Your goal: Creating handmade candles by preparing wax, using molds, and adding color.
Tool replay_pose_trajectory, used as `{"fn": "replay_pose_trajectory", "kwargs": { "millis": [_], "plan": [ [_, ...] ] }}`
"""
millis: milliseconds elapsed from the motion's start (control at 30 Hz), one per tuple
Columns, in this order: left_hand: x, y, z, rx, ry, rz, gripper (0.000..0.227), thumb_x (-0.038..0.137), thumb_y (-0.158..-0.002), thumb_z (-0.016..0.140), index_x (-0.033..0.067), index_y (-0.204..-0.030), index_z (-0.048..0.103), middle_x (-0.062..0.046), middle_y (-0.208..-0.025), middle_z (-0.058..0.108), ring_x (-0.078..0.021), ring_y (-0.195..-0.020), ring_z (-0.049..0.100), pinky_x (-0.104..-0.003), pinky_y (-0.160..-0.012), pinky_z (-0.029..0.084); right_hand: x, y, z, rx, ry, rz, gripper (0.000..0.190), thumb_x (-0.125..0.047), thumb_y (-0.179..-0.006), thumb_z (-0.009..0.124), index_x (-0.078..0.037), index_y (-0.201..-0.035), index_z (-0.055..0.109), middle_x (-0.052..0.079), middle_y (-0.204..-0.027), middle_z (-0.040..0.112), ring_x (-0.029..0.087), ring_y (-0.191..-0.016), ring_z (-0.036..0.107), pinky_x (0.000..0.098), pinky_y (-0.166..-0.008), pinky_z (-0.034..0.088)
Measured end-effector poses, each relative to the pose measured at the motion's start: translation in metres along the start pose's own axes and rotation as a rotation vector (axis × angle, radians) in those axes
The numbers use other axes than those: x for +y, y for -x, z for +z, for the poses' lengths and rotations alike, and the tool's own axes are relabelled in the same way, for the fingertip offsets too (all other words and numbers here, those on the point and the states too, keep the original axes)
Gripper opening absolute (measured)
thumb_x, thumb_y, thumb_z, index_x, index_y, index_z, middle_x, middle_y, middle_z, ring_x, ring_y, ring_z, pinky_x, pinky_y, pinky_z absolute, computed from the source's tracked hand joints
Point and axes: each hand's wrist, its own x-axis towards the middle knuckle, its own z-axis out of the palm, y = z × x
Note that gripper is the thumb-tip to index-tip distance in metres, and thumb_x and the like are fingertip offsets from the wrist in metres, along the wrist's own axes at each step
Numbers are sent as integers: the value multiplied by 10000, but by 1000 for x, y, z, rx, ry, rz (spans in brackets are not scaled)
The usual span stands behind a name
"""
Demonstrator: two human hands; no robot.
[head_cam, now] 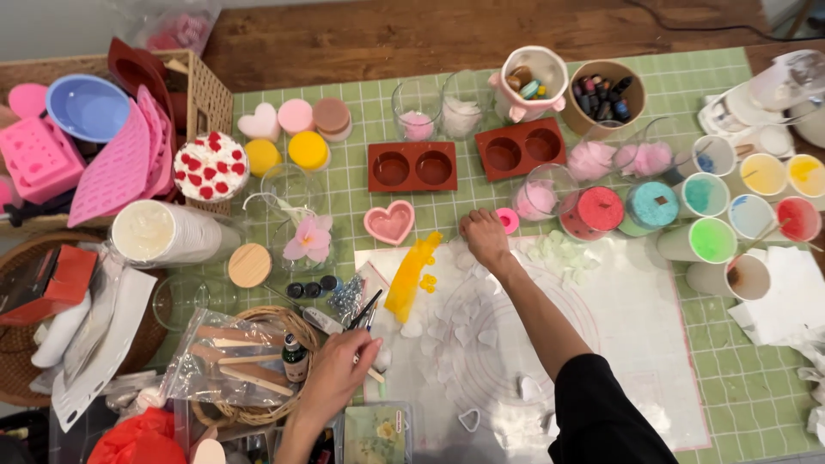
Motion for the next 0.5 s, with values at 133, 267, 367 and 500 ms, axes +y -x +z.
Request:
{"fn": "replay_pose_trajectory", "kwargs": {
  "millis": [133, 267, 367, 500],
  "plan": [
    [-12, 15, 19, -12, -45, -31, 239, 249, -955, 672, 47, -835, 628, -135, -820, 672, -365, -787, 621, -457, -744, 466, -31, 23, -62, 205, -144, -33, 65, -87, -849, 681, -91, -907, 652, 74, -936, 640, 286, -995, 604, 421, -867, 470],
    [-29, 36, 33, 143, -72, 116, 310, 104, -740, 680, 11, -1035, 660, -158, -1012, 680, -385, -928, 622, -455, -784, 458, -78, 97, -111, 211, -393, 21, 76, -82, -843, 715, -99, -905, 674, 96, -833, 631, 297, -812, 603, 416, -744, 462],
    [-28, 44, 31, 189, -82, 163, 346, 85, -673, 722, 6, -1009, 689, -168, -1031, 680, -385, -964, 627, -462, -784, 462, -113, 169, -132, 141, -541, 90, 103, -153, -879, 753, -90, -867, 673, 75, -756, 653, 258, -690, 587, 390, -714, 467],
    [-19, 68, 13, 174, -66, 90, 189, 204, -811, 785, 37, -798, 697, -130, -886, 697, -348, -906, 659, -456, -804, 501, -144, 245, -132, -52, -679, 339, 143, -200, -934, 738, -59, -915, 723, 64, -736, 703, 199, -653, 567, 351, -660, 491]
  ]
}}
